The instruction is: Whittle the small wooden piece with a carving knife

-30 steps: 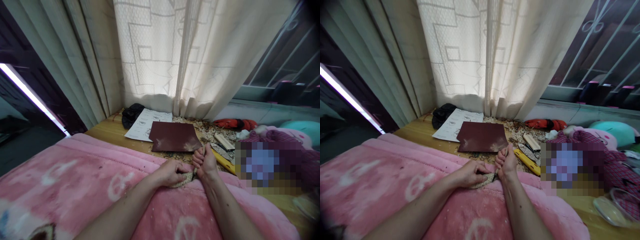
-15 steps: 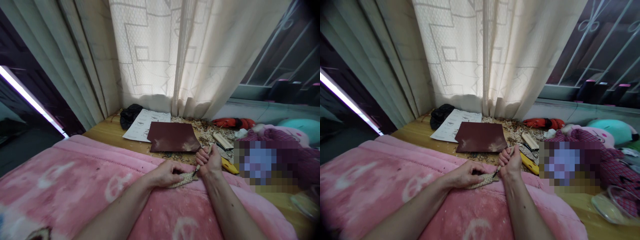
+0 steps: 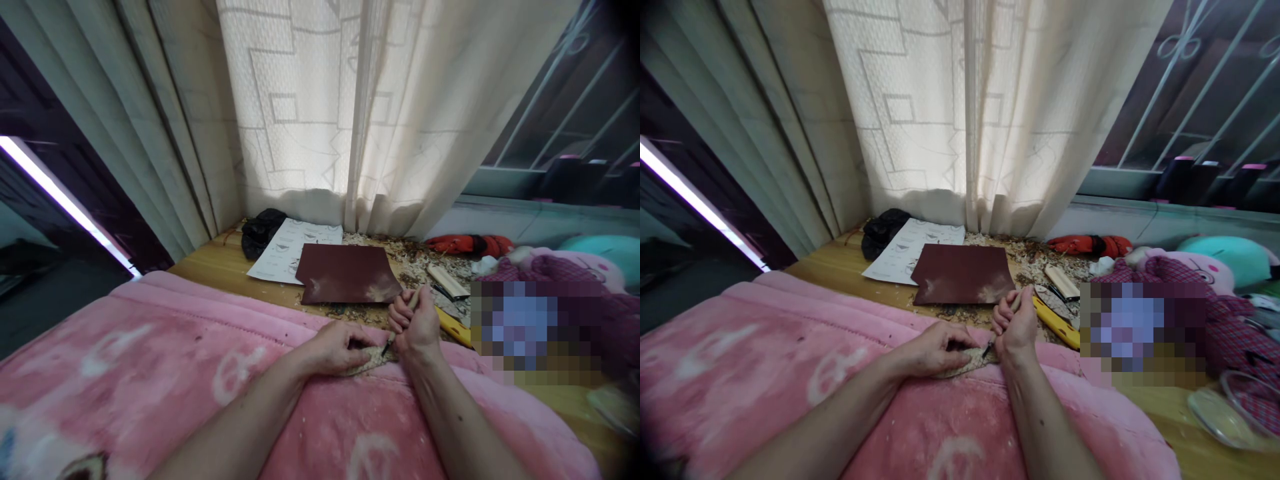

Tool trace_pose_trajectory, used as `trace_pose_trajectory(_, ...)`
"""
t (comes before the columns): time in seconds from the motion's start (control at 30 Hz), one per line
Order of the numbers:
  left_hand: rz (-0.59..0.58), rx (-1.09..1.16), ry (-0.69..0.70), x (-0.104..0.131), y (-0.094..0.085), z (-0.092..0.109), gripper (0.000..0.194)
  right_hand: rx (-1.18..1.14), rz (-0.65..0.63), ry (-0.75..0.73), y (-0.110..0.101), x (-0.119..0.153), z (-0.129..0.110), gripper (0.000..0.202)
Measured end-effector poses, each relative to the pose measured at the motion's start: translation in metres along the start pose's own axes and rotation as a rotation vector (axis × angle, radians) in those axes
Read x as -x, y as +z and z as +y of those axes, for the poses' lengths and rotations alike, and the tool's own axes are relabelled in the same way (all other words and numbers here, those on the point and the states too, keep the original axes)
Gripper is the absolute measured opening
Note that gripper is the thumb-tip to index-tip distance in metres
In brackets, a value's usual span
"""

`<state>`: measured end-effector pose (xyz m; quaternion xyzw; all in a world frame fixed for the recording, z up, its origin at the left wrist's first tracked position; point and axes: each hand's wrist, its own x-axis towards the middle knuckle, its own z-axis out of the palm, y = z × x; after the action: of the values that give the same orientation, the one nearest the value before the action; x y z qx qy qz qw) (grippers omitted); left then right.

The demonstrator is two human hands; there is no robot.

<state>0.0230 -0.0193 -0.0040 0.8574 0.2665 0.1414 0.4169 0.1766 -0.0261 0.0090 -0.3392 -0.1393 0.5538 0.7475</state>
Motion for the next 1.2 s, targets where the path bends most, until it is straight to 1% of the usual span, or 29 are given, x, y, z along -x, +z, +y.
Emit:
trace_pose_trajectory(0.2, -0.002, -0.067, -0.01, -0.0005, -0.0017, 0.0024, 0.024, 0.055, 0.0, -0.073, 0.0042, 0.0041, 0.0028, 0.04)
trace_pose_trajectory(0.37, -0.004, -0.121, -0.047, -0.0023, -0.0013, -0.0001, 0.025, 0.079, 0.009, -0.113, 0.0055, 0.0059, 0.0051, 0.043)
trace_pose_trajectory(0.6, -0.017, -0.078, -0.037, -0.0011, 0.0, -0.004, 0.029, 0.085, -0.001, -0.107, 0.0038, 0.006, 0.0054, 0.044)
trace_pose_trajectory(0.7, -0.011, -0.068, -0.029, -0.0006, -0.0006, -0.0033, 0.028, 0.088, 0.005, -0.093, 0.0041, 0.0055, 0.0049, 0.044)
trace_pose_trajectory(0.9, -0.047, -0.034, -0.01, -0.0002, -0.0019, 0.0004, 0.029, 0.105, 0.017, -0.088, 0.0042, 0.0039, 0.0064, 0.045)
trace_pose_trajectory(1.03, -0.034, -0.041, -0.034, -0.0002, 0.0002, -0.0002, 0.029, 0.138, -0.01, -0.09, 0.0045, 0.0051, 0.0084, 0.044)
trace_pose_trajectory(1.2, -0.024, -0.049, -0.068, -0.001, 0.0028, -0.0049, 0.026, 0.143, -0.074, -0.081, 0.0066, 0.0089, 0.0101, 0.043)
